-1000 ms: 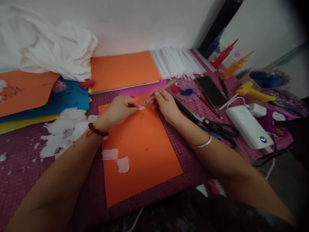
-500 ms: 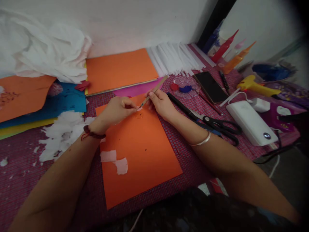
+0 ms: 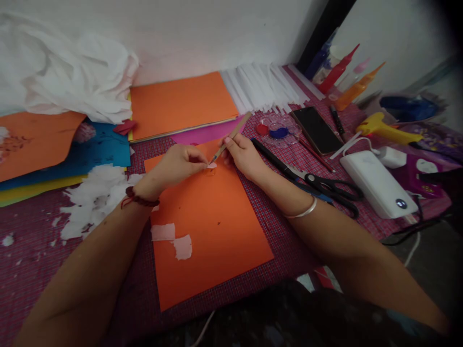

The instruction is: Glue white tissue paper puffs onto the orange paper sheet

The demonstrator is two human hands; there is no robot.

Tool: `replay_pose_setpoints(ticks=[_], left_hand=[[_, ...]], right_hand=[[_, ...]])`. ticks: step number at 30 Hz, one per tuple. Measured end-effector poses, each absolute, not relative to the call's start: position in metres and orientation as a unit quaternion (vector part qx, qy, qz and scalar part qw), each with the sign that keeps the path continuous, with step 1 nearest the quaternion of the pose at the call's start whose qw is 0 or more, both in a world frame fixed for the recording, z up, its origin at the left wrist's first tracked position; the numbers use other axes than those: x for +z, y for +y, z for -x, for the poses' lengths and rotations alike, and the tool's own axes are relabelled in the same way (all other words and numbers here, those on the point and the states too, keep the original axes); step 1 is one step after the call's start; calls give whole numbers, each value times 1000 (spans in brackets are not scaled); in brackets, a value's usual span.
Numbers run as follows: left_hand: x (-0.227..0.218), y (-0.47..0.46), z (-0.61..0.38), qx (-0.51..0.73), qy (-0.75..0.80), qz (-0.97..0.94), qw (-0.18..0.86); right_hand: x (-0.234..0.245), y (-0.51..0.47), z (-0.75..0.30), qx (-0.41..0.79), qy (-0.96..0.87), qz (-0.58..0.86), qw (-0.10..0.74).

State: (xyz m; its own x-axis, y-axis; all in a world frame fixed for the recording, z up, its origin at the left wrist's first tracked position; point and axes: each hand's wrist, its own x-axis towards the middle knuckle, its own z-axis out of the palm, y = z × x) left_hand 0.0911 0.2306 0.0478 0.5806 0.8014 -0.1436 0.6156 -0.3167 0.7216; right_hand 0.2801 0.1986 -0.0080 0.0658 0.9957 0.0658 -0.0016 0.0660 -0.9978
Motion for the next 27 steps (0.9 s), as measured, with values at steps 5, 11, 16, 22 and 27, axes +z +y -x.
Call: replay_pose_setpoints(ticks=[5,11,16,22,27], left_hand=[[44,232,-91,126,445,-800,382],[46,232,-91,112,433,-811,377],[44,233,-90,115,435,-807,383],[43,233,-92,124,433,-813,369],[41,234,-93,124,437,-820,349]], right_hand=[[-6,198,-280,470,-500,502,527],[-5,197,-280,463,-510,503,523],[-5,197,-280,450,-524,510,512],[-6,197,-280,443,-535,513,504],[-6,198,-280,441,-539,514,500]])
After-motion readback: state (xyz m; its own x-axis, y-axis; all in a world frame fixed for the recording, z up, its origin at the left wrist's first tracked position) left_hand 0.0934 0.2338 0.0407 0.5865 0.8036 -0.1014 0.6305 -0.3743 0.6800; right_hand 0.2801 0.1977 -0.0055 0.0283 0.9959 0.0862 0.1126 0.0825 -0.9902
